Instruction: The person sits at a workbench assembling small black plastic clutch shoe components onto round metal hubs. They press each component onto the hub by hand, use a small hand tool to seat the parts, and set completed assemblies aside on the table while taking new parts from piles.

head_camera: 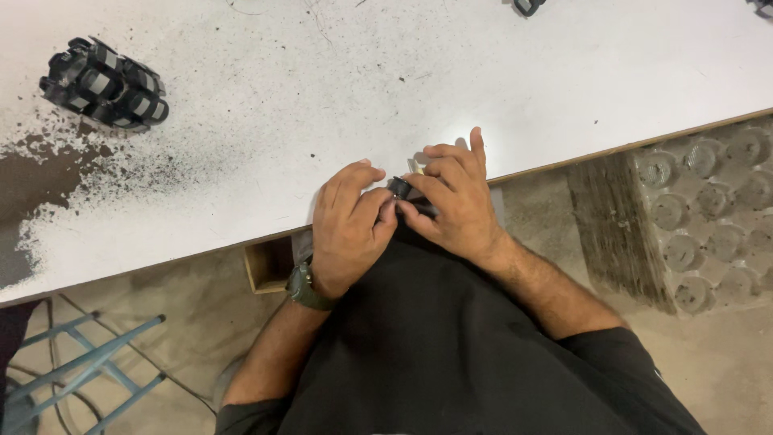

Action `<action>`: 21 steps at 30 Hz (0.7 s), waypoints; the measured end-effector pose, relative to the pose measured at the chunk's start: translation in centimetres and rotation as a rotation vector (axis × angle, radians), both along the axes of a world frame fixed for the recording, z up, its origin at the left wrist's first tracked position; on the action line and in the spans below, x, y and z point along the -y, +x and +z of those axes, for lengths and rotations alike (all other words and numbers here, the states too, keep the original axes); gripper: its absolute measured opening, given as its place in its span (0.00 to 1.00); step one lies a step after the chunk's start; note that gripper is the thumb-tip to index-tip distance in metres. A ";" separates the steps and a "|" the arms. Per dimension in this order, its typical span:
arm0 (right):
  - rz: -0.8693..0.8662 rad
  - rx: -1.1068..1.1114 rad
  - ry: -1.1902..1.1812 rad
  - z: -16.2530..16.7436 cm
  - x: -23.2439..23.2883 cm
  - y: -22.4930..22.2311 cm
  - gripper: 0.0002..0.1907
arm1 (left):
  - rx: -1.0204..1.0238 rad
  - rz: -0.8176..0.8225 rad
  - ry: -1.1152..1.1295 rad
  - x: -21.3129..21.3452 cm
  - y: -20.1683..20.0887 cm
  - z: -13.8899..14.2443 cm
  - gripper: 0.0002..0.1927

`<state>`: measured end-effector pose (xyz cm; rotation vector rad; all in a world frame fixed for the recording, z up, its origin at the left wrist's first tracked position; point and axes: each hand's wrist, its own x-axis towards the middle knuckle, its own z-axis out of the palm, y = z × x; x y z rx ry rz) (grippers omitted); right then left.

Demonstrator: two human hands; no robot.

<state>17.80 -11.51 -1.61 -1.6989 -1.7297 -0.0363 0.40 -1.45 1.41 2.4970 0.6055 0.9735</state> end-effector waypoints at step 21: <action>0.130 -0.197 0.174 -1.1 1.5 -0.9 0.19 | 0.058 0.009 -0.363 0.7 0.9 -0.4 0.08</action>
